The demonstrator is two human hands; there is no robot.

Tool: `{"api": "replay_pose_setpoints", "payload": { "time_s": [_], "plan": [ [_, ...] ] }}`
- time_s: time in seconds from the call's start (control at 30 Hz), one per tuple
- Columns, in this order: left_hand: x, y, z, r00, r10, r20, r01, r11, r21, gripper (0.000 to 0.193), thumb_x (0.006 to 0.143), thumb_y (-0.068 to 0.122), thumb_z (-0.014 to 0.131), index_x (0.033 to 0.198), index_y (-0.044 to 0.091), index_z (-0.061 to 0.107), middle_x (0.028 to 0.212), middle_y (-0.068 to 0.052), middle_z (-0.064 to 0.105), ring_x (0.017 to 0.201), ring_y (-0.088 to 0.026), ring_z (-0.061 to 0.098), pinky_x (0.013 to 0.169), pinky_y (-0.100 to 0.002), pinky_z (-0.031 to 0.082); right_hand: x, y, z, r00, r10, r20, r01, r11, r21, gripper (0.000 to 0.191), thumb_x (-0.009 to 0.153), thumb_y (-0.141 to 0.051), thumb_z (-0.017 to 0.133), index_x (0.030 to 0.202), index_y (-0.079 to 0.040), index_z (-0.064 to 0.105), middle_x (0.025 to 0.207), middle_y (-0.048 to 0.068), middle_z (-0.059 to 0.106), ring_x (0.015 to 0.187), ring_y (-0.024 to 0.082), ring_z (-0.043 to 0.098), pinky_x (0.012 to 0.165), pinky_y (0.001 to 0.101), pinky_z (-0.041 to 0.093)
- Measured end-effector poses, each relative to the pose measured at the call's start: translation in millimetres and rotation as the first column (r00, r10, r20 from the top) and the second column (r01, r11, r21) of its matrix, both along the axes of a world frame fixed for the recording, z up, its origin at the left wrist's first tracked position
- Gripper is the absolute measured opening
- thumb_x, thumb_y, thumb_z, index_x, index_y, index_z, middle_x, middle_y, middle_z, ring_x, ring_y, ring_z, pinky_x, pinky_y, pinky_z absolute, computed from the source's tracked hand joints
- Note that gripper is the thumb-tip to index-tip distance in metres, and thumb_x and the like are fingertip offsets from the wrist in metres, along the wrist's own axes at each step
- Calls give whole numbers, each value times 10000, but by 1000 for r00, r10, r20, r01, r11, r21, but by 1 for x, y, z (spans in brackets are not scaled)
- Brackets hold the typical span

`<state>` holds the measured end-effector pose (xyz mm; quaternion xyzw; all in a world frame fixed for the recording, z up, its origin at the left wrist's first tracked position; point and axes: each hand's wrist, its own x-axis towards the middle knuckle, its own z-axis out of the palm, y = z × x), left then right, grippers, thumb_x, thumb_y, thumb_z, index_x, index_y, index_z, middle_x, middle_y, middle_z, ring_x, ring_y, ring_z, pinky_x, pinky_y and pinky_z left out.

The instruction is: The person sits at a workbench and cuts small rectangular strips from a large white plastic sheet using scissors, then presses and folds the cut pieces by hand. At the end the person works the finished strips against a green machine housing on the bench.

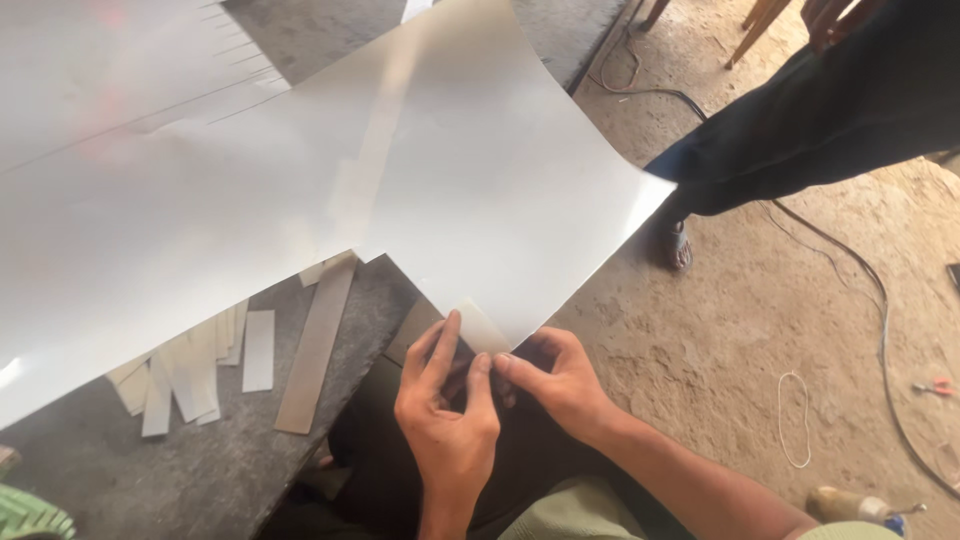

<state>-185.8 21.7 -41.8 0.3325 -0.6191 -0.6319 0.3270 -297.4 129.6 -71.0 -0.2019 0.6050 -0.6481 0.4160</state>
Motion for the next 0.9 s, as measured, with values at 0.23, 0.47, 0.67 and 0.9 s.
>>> {"api": "replay_pose_setpoints", "payload": {
  "time_s": [0.23, 0.47, 0.67, 0.9],
  "plan": [
    [-2, 2, -15, 1000, 8, 18, -8, 1000, 26, 476, 849, -50, 680, 1320, 10, 656, 1309, -137, 627, 966, -224, 788, 790, -289, 681, -15, 5, -7, 991, 134, 11, -134, 989, 56, 217, 949, -164, 715, 1056, 25, 707, 849, 82, 711, 729, 143, 677, 656, 304, 589],
    [-5, -1, -10, 999, 30, 29, -29, 999, -29, 472, 851, -67, 671, 1318, 2, 653, 1336, -162, 609, 1087, -254, 736, 841, -311, 652, -128, 59, 43, 790, 508, -343, -454, 861, 230, 232, 937, -240, 745, 932, -9, 727, 771, 106, 729, 643, 176, 739, 561, 322, 654],
    [-4, -1, -20, 999, 22, 42, -21, 1000, -8, 475, 865, -80, 637, 1335, -19, 620, 1366, -175, 579, 1132, -275, 720, 936, -333, 605, -240, 81, 95, 912, -144, -385, 113, 988, -103, 244, 1047, -207, 643, 1047, 36, 663, 835, 141, 678, 684, 207, 686, 653, 342, 604],
    [2, -4, -17, 1000, 15, 10, -15, 1000, 0, 472, 860, -69, 636, 1327, 1, 631, 1370, -166, 588, 1140, -276, 725, 927, -349, 594, -313, 28, 146, 799, -344, -494, 351, 933, -83, 297, 1089, -257, 599, 1144, 27, 665, 968, 142, 711, 837, 217, 718, 735, 335, 621]
  ]
}}
